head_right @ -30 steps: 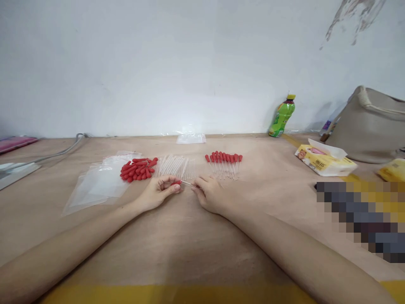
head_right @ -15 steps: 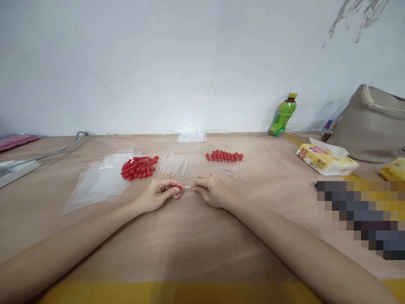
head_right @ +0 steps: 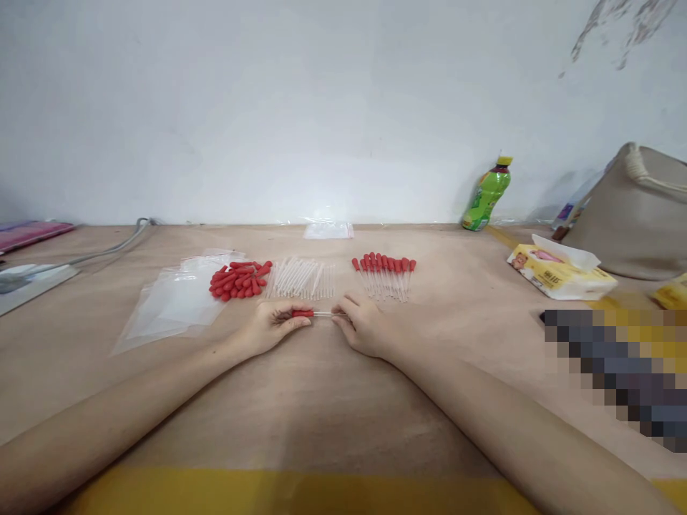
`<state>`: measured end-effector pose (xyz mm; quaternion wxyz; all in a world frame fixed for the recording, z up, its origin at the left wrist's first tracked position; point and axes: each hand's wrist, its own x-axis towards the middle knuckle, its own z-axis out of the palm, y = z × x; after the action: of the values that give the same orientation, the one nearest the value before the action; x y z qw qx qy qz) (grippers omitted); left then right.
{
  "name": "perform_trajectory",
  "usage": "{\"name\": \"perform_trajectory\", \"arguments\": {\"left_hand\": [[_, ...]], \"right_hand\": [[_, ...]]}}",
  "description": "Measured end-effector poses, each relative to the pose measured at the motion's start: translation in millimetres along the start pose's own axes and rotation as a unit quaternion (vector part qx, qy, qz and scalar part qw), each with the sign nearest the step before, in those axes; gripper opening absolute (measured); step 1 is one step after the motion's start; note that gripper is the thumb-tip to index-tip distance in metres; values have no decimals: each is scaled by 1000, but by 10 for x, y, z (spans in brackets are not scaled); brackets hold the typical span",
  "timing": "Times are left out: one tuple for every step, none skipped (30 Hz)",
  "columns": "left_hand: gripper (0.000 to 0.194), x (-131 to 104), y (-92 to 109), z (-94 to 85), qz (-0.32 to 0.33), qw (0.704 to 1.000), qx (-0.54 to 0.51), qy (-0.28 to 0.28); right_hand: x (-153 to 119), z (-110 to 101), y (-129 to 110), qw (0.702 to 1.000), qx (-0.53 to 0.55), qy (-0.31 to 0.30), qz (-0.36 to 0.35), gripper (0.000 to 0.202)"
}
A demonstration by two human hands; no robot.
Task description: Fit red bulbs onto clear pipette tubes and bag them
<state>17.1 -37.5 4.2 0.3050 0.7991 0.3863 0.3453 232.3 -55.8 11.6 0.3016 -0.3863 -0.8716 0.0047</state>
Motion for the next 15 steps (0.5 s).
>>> {"name": "perform_trajectory", "arguments": {"left_hand": [[23, -1, -1, -3, 1, 1000, 1, -3], [24, -2, -4, -5, 1, 1000, 0, -5], [25, -4, -8, -5, 2, 1000, -1, -3], [26, -5, -13, -4, 3, 1000, -3, -1], [27, -7, -20, -3, 5, 1000, -5, 1], [28, -8, -25, 0, 7, 1000, -7, 2], [27, -9, -29, 3, 9, 1000, -8, 2], [27, -10, -29, 5, 11, 1000, -8, 2], [27, -10, -26, 8, 12, 1000, -7, 2], [27, -11, -20, 10, 12, 1000, -6, 3], [27, -11, -11, 12, 12, 1000, -7, 2], [28, -12, 0, 14, 12, 1000, -7, 0], [29, -12, 10, 15, 11, 1000, -9, -2], [30, -13, 20, 17, 10, 1000, -10, -5], [30, -15, 27, 18, 8, 1000, -10, -8]], "right_hand": [[0, -11, 1, 1000, 2, -4, -9, 10], [-1, -14, 3, 1000, 6, -3, -17, 10], [-2, -11, 8, 1000, 11, -1, -24, 11], [-2, -2, 14, 999, 16, 2, -30, 12], [-3, 9, 21, 999, 20, 5, -35, 13], [-3, 22, 29, 999, 22, 8, -40, 14], [-3, 35, 35, 999, 23, 11, -46, 15], [-2, 46, 41, 998, 21, 13, -51, 15], [-1, 57, 45, 998, 17, 14, -54, 16], [0, 68, 47, 998, 12, 17, -58, 16], [2, 78, 48, 998, 8, 19, -61, 16], [3, 89, 48, 998, 5, 20, -63, 17], [5, 101, 46, 998, 4, 20, -65, 17], [6, 112, 43, 998, 4, 20, -66, 18], [8, 123, 40, 998, 5, 19, -66, 19]]}}
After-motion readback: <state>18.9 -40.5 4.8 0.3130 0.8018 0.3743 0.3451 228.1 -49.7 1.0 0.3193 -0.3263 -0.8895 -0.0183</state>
